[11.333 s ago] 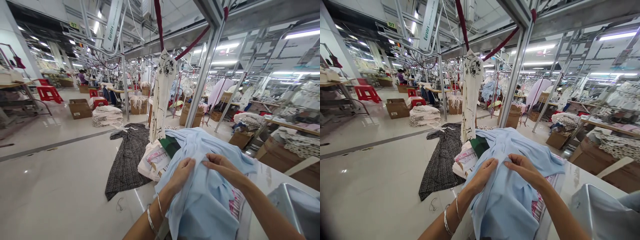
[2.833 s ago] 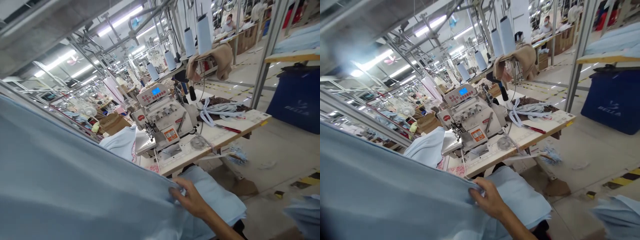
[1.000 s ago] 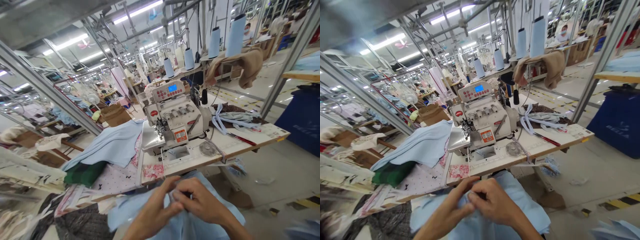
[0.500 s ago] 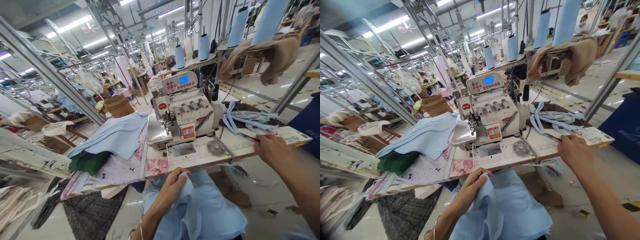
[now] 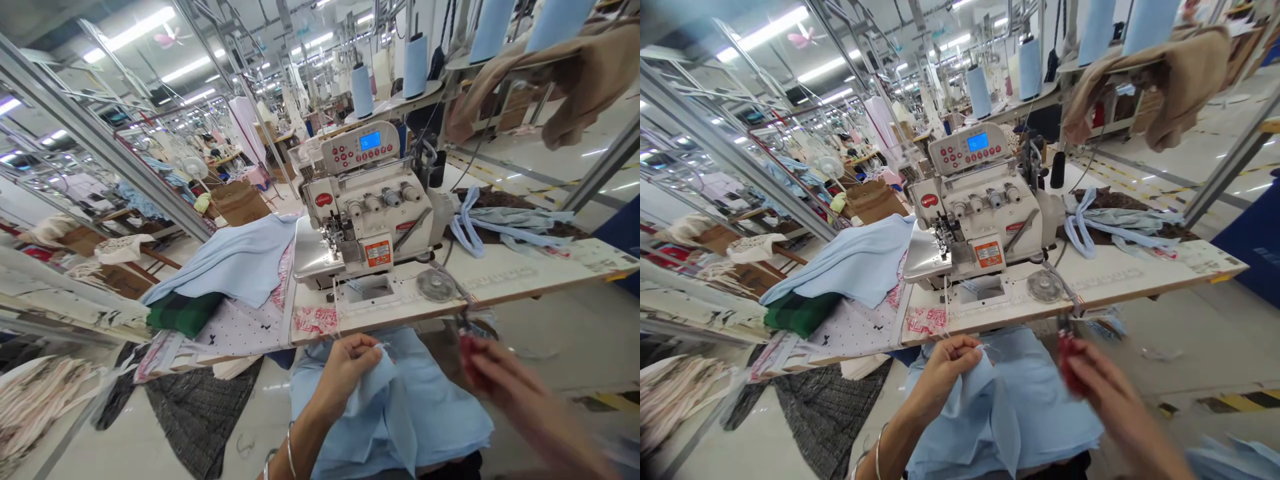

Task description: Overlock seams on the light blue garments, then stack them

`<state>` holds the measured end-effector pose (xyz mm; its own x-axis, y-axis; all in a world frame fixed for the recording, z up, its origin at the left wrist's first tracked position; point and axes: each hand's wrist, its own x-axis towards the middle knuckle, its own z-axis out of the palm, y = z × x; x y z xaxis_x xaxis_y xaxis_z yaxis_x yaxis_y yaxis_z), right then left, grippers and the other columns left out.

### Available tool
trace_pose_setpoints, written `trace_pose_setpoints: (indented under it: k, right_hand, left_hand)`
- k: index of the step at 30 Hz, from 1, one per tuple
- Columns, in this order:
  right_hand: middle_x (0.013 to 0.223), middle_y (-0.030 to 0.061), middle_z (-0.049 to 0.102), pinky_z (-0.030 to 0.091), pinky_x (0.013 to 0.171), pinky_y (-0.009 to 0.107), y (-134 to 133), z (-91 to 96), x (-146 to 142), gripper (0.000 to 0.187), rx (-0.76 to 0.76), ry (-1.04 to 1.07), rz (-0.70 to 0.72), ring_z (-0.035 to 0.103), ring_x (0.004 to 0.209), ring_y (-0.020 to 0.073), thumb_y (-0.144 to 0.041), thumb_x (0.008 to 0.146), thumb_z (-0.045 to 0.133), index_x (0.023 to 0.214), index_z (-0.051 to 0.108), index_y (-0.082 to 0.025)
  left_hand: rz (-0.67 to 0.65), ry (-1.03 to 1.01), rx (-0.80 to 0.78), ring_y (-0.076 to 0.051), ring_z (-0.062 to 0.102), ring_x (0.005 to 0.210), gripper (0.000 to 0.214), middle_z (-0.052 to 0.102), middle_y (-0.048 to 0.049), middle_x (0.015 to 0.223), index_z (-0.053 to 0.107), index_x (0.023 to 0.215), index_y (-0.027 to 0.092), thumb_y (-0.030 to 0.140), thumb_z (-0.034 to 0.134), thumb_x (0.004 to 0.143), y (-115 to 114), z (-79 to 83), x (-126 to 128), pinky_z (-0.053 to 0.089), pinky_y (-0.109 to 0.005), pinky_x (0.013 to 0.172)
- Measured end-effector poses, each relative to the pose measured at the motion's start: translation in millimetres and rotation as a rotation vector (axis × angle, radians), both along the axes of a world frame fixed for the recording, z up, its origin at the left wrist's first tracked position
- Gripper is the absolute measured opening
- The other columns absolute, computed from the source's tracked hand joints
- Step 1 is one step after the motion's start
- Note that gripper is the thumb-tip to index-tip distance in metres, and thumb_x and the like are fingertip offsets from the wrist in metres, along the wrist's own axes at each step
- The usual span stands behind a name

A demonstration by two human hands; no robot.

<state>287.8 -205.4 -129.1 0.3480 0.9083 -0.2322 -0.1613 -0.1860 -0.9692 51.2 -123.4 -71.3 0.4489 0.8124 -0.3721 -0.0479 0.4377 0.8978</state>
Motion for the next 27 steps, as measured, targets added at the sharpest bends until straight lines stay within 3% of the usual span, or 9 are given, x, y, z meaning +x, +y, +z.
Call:
trace_pose_setpoints:
  k: [3, 6, 8, 10, 12, 14, 18, 22, 27]
  right_hand:
    - [0.072, 0.0007, 0.054, 0.040, 0.055, 0.026, -20.9, -2.9, -60.9, 0.029, -0.032, 0.729, 0.142, 0.048, 0.060, 0.0123, -0.034, 0.067, 0.064, 0.094, 0.060, -0.023]
    - [0.069, -0.0030, 0.047, 0.035, 0.048, 0.021, -21.0, -0.4, -89.2, 0.025, -0.079, 0.878, 0.214, 0.043, 0.056, 0.0091, -0.034, 0.066, 0.063, 0.087, 0.057, -0.023]
    - [0.060, -0.0069, 0.036, 0.023, 0.040, 0.018, -16.2, 0.9, -91.1, 0.026, -0.116, 0.672, 0.259, 0.029, 0.045, 0.0064, -0.044, 0.073, 0.063, 0.082, 0.052, -0.023]
    - [0.055, -0.0080, 0.031, 0.021, 0.040, 0.019, -12.6, 1.7, -86.8, 0.032, -0.076, 0.264, 0.297, 0.023, 0.043, 0.0064, -0.054, 0.080, 0.060, 0.080, 0.052, -0.023]
    - [0.056, -0.0050, 0.042, 0.032, 0.048, 0.022, -12.2, 3.1, -82.1, 0.035, -0.005, -0.162, 0.317, 0.036, 0.047, 0.0089, -0.056, 0.082, 0.058, 0.079, 0.058, -0.021]
    - [0.068, -0.0002, 0.058, 0.039, 0.060, 0.025, -14.6, 5.4, -79.7, 0.036, 0.003, -0.431, 0.329, 0.051, 0.060, 0.0143, -0.058, 0.082, 0.057, 0.081, 0.063, -0.022]
    - [0.086, 0.0016, 0.066, 0.041, 0.071, 0.028, -22.8, 10.4, -81.8, 0.042, -0.052, -0.508, 0.339, 0.060, 0.078, 0.0198, -0.062, 0.089, 0.042, 0.100, 0.060, -0.026]
    - [0.074, 0.0013, 0.060, 0.038, 0.068, 0.029, -26.0, 13.1, -87.9, 0.048, -0.018, -0.490, 0.326, 0.057, 0.072, 0.0185, -0.057, 0.096, 0.024, 0.080, 0.056, -0.024]
    - [0.067, 0.0023, 0.056, 0.037, 0.066, 0.027, -18.0, 16.5, -91.3, 0.046, 0.131, -0.505, 0.227, 0.053, 0.065, 0.0169, -0.053, 0.094, 0.035, 0.068, 0.055, -0.021]
  left_hand:
    - [0.038, 0.049, 0.037, -0.013, 0.056, 0.063, 0.031, 0.064, -0.0029, 0.064, 0.064, 0.076, 0.012, 0.038, 0.078, 0.067, -2.4, -0.7, 1.3, 0.040, -0.023, 0.065]
    - [0.053, 0.145, 0.128, -0.010, 0.049, 0.062, 0.027, 0.062, -0.0009, 0.065, 0.067, 0.071, 0.012, 0.036, 0.078, 0.066, -6.0, -0.1, 1.5, 0.035, -0.022, 0.061]
    - [0.049, 0.176, 0.148, -0.010, 0.047, 0.061, 0.025, 0.060, -0.0005, 0.064, 0.068, 0.071, 0.013, 0.036, 0.077, 0.067, -8.8, -1.0, 1.4, 0.035, -0.022, 0.061]
    - [0.053, 0.189, 0.163, -0.011, 0.048, 0.062, 0.025, 0.061, -0.0011, 0.065, 0.069, 0.072, 0.013, 0.036, 0.075, 0.069, -11.4, -3.4, 1.3, 0.035, -0.023, 0.063]
    - [0.072, 0.195, 0.190, -0.012, 0.050, 0.065, 0.024, 0.063, -0.0022, 0.068, 0.069, 0.074, 0.012, 0.035, 0.074, 0.070, -13.6, -5.7, 1.7, 0.037, -0.024, 0.064]
    - [0.086, 0.203, 0.226, -0.013, 0.052, 0.067, 0.023, 0.064, -0.0032, 0.069, 0.069, 0.074, 0.012, 0.035, 0.072, 0.070, -15.4, -6.5, 2.7, 0.038, -0.024, 0.066]
    - [0.083, 0.248, 0.297, -0.015, 0.054, 0.068, 0.019, 0.065, -0.0035, 0.069, 0.069, 0.072, 0.013, 0.032, 0.070, 0.071, -18.8, -2.7, 5.5, 0.040, -0.025, 0.067]
    - [0.038, 0.280, 0.334, -0.016, 0.054, 0.069, 0.016, 0.065, -0.0037, 0.070, 0.070, 0.072, 0.014, 0.030, 0.068, 0.073, -21.4, 1.2, 7.7, 0.041, -0.026, 0.069]
    - [-0.036, 0.270, 0.306, -0.015, 0.053, 0.066, 0.016, 0.066, -0.0036, 0.068, 0.071, 0.071, 0.014, 0.030, 0.067, 0.072, -24.7, 2.1, 9.5, 0.041, -0.026, 0.067]
